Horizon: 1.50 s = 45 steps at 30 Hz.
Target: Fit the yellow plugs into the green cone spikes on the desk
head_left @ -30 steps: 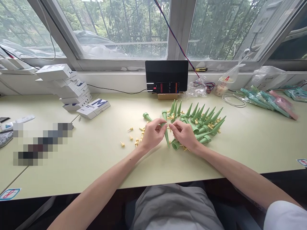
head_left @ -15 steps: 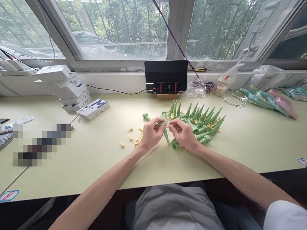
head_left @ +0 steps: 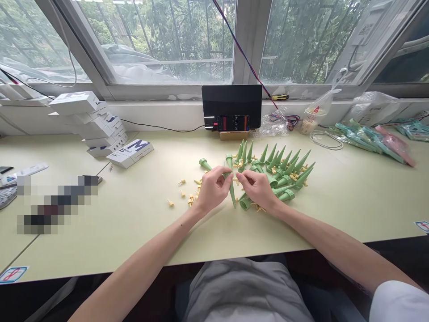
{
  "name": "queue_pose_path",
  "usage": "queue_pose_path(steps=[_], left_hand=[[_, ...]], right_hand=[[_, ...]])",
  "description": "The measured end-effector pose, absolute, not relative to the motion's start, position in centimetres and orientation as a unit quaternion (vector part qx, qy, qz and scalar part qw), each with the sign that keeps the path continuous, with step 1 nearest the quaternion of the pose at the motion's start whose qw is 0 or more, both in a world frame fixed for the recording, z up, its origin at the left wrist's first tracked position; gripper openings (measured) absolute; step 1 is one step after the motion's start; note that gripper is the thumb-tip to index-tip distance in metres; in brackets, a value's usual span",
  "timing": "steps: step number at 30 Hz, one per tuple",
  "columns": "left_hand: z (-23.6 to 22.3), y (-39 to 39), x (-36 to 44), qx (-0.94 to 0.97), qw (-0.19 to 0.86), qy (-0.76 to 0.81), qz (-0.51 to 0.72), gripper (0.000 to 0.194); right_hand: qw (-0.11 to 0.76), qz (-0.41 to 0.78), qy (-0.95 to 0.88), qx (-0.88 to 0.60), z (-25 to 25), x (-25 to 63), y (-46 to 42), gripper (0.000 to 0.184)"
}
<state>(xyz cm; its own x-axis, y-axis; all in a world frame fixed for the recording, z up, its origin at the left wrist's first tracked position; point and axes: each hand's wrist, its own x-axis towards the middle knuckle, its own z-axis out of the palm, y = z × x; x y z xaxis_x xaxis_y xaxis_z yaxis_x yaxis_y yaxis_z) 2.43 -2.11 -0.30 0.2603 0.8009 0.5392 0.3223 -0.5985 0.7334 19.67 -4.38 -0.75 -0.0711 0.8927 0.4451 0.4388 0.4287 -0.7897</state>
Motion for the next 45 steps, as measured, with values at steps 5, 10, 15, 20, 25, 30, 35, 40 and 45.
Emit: queue_pose_path(steps=[5,10,15,20,25,30,35,40,45], left_hand=[[-0.14,-2.11,2.54,0.74,0.264,0.386,0.483,0.016],[-0.05,-2.03,2.58,0.731,0.272,0.391,0.488,0.016],[-0.18,-2.01,2.49,0.73,0.277,0.392,0.487,0.017],[-0.3,-2.07,2.47,0.736,0.275,0.389,0.481,0.016],[-0.23,-2.1,2.55,0.737,0.276,0.384,0.482,0.016],[-0.14,-2.08,2.62,0.729,0.279,0.393,0.486,0.016],[-0.06,-2.05,2.56,0.725,0.283,0.395,0.489,0.016],[-0.08,-2.07,2.51,0.727,0.287,0.389,0.487,0.015],[0.12,-2.22,2.48,0.735,0.285,0.386,0.479,0.013]], right_hand=[[0.488,0.243,-0.697,-0.466,-0.58,19.61,-4.52,0.038],[0.497,0.259,-0.698,-0.446,-0.64,19.48,-4.72,0.03],[0.503,0.278,-0.693,-0.436,-0.63,19.43,-4.72,0.026],[0.495,0.3,-0.685,-0.442,-0.73,19.5,-4.65,0.03],[0.491,0.304,-0.682,-0.448,-0.84,19.53,-4.59,0.031],[0.49,0.277,-0.703,-0.435,-0.76,19.53,-4.67,0.025],[0.489,0.29,-0.703,-0.427,-0.8,19.59,-4.71,0.021],[0.489,0.309,-0.69,-0.435,-0.97,19.63,-4.59,0.023],[0.48,0.316,-0.688,-0.443,-0.87,19.57,-4.63,0.031]])
